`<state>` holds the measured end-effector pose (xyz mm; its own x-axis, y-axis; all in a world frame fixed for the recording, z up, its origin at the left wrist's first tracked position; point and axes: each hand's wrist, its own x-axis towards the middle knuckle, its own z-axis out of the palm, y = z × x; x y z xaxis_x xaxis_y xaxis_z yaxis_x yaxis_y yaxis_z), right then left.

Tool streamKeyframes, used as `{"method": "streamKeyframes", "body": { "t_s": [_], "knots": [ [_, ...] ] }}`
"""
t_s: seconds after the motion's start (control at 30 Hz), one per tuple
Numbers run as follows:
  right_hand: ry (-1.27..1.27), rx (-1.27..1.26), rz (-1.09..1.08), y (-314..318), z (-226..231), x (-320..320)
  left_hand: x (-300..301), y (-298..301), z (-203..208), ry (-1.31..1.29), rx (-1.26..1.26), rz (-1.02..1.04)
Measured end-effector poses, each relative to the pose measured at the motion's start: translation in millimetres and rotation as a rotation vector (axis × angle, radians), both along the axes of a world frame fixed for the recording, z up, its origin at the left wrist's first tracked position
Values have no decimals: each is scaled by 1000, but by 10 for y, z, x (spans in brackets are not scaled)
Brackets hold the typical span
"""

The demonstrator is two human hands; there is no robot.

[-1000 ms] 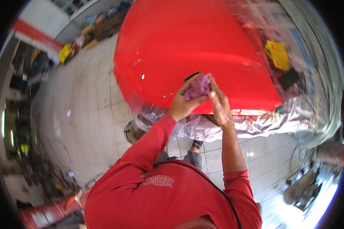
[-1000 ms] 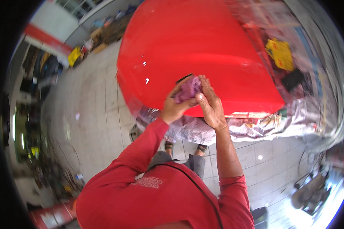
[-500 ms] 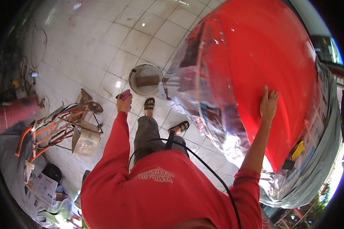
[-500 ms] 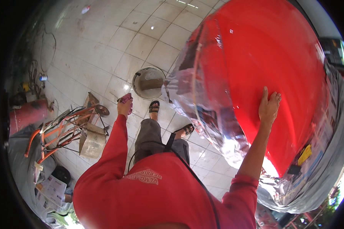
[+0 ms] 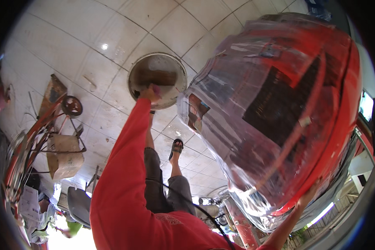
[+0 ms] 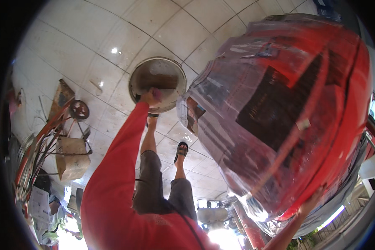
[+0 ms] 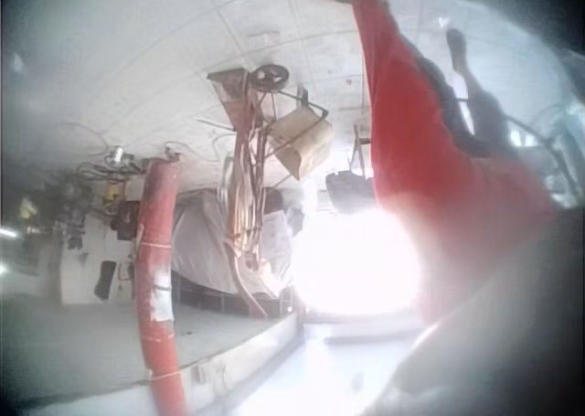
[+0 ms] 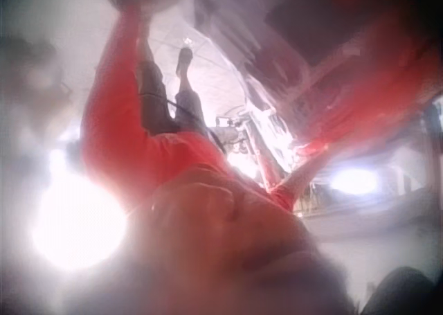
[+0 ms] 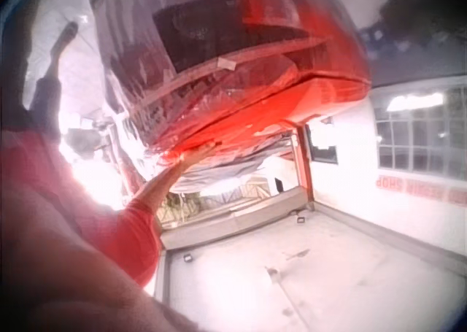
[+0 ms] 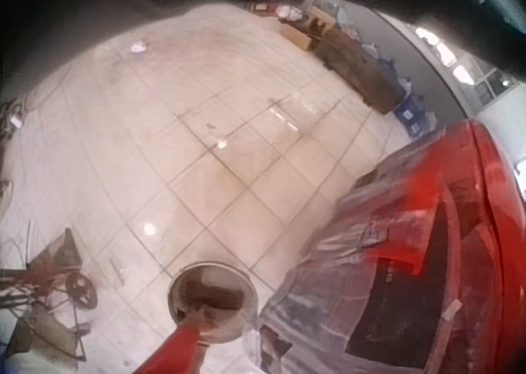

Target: The person uses a sanding block and a cloth to rub and wipe the surface of a red car hood. They repeatedly dip the sanding block into a bucket of water and continue polishing the hood in a workshop setting.

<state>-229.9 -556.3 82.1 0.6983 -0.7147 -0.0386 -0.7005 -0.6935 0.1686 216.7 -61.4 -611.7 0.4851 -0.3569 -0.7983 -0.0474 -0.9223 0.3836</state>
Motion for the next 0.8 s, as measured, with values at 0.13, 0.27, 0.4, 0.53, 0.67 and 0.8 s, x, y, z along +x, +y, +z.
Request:
{"method": "streamKeyframes", "body": {
  "t_s": [0.13,0.27,0.4,0.53,0.67,0.8],
  "knots": [
    [-591,275,-694,388,243,294,323,-173,-594,126,95,9],
    [-401,232,-486,383,628,72,155,-295,-1137,198,257,-184],
    [-304,210,-308,295,472,100,-341,-156,-1448,-119,244,-346],
    [-207,171,-54,326,333,55,-180,-128,-1064,-85,101,-143],
    [-58,63,143,561,154,90,150,-47,-41,-146,-62,-21],
    [-122,-27,-266,677,-347,877,418,642,381,79,-485,467]
  ]
}}
